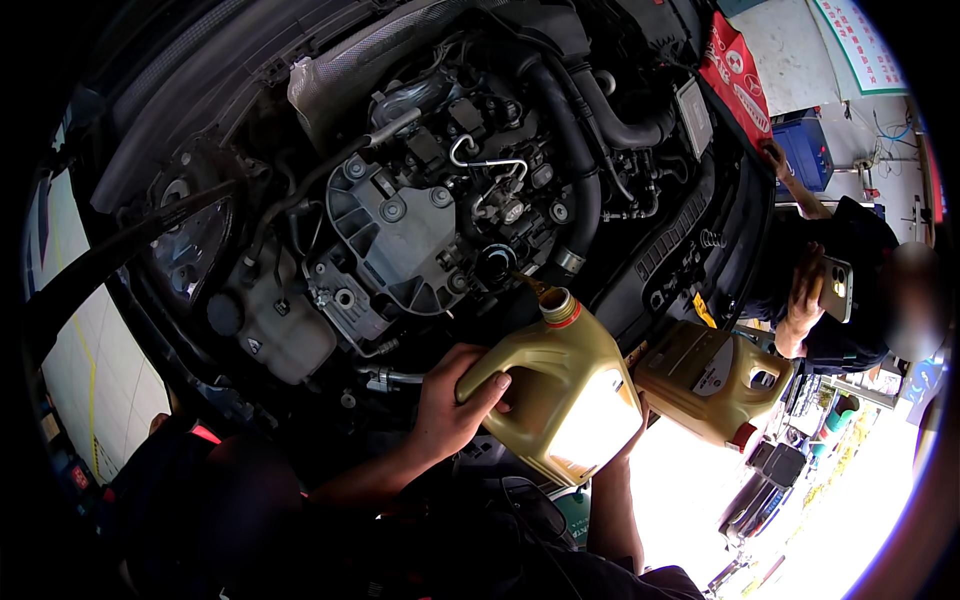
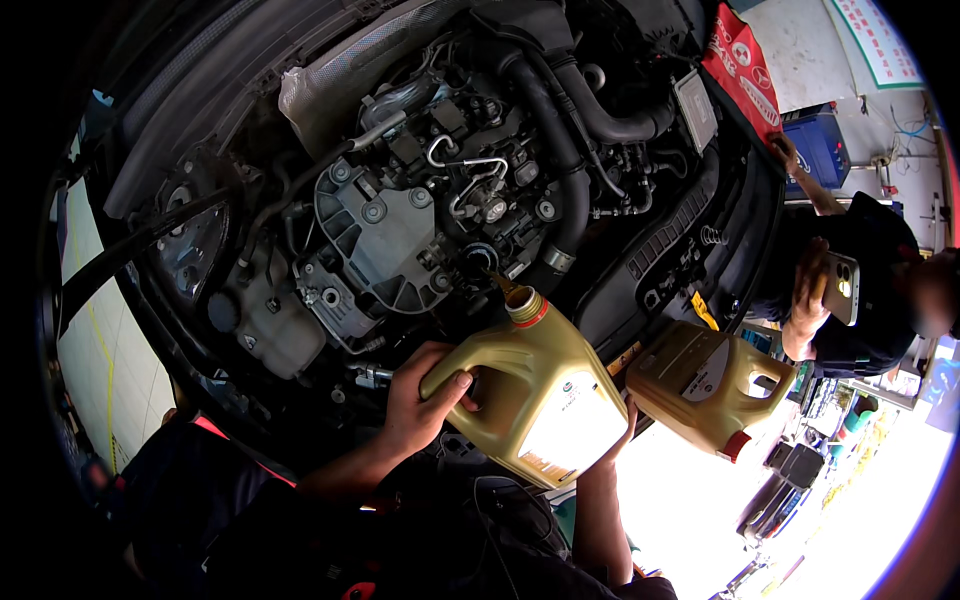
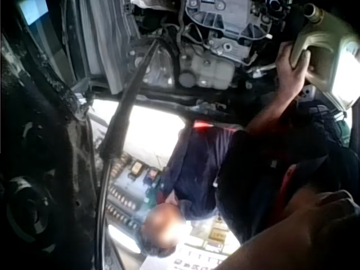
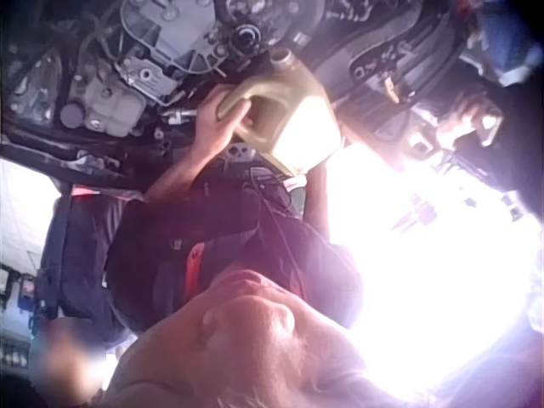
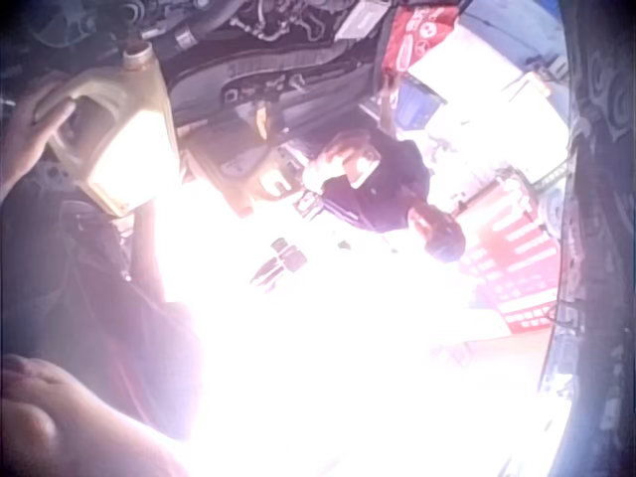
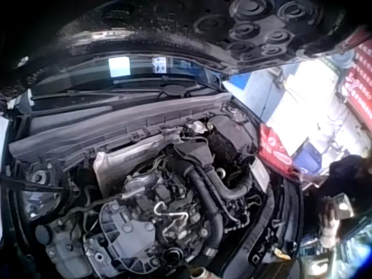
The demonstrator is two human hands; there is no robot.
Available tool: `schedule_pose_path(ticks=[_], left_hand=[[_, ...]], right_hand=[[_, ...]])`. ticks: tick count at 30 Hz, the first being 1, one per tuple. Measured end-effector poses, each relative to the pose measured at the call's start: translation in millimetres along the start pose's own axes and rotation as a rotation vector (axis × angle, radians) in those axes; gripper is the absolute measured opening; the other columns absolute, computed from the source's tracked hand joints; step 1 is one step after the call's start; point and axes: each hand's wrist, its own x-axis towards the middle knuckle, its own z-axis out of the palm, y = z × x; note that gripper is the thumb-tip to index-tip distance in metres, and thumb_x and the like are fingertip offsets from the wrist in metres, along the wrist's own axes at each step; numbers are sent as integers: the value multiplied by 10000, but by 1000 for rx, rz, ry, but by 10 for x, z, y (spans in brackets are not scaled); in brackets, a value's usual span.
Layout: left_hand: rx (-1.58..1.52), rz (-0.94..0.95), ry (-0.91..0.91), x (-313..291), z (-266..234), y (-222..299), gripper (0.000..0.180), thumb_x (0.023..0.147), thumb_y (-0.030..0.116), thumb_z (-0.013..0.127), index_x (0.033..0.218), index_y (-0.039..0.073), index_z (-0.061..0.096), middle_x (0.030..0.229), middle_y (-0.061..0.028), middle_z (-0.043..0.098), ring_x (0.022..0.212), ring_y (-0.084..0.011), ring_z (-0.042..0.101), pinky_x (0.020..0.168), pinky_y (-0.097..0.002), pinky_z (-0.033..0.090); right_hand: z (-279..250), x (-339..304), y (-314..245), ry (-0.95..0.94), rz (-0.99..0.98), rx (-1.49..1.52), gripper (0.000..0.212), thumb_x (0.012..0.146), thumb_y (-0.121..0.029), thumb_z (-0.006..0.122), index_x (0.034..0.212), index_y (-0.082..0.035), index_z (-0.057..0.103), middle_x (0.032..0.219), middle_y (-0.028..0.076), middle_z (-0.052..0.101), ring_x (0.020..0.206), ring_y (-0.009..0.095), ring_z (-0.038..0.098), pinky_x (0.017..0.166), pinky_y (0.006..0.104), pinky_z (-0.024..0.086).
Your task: The person opens a container of engine oil and pours it into the car's engine through the oil filler opening. The person then closes the container and places it on the car's hood.
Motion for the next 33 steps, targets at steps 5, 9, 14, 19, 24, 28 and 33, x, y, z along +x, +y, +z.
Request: schedule_pose_path(ticks=[5, 9, 14, 19, 24, 28, 33], left_hand=[[6, 0, -1, -5, -13, 0, 239, 1040, 100, 688, 1194, -78, 647, 1206, -92, 576, 916, -131, 689, 726, -292, 672], [10, 7, -3, 2, -24, -24, 242, 1039, 102, 689, 1198, -74, 645, 1198, -90, 577, 922, -129, 687, 726, -294, 676], [8, -5, -9, 8, -32, -29, 242, 1039, 102, 690, 1202, -70, 642, 1190, -87, 578, 922, -128, 687, 724, -293, 675], [40, 17, -5, 9, -22, -30, 250, 1049, 101, 669, 1217, -78, 624, 1156, -111, 609, 903, -155, 701, 712, -295, 660], [15, 7, -13, 7, -32, -55, 241, 1037, 105, 694, 1196, -70, 645, 1164, -89, 583, 894, -128, 692, 716, -287, 668], [51, 23, -19, 12, -39, -55, 248, 1044, 105, 677, 1205, -81, 639, 1155, -111, 601, 891, -160, 706, 709, -295, 660], [72, 31, -21, 11, -40, -36, 249, 1045, 101, 671, 1205, -87, 639, 1146, -123, 616, 867, -177, 718, 701, -295, 646]], right_hand=[[9, -10, -7, -16, 8, 24, 738, 1040, -592, 407, 1450, -9, 597, 1372, 201, 685, 1200, 394, 688, 1033, 508, 555], [127, -20, 7, 5, 5, 47, 746, 1039, -597, 403, 1459, -9, 590, 1374, 202, 684, 1193, 396, 694, 1029, 511, 559], [46, -29, -1, -20, 9, 63, 749, 1038, -601, 402, 1458, -10, 590, 1384, 203, 680, 1198, 400, 694, 1022, 516, 565], [33, -33, 3, -15, 8, 72, 744, 1041, -597, 395, 1461, -14, 588, 1389, 201, 678, 1205, 400, 691, 1023, 517, 564], [21, -42, -6, -19, 5, 40, 741, 1045, -596, 380, 1463, -19, 587, 1389, 198, 679, 1204, 397, 691, 1025, 518, 562], [30, -59, -7, 3, 4, 46, 748, 1046, -599, 369, 1462, -17, 586, 1387, 199, 679, 1209, 397, 689, 1026, 519, 562], [-38, -46, -12, -8, 9, 34, 759, 1046, -605, 360, 1467, -13, 579, 1390, 202, 676, 1220, 399, 685, 1030, 527, 561]])
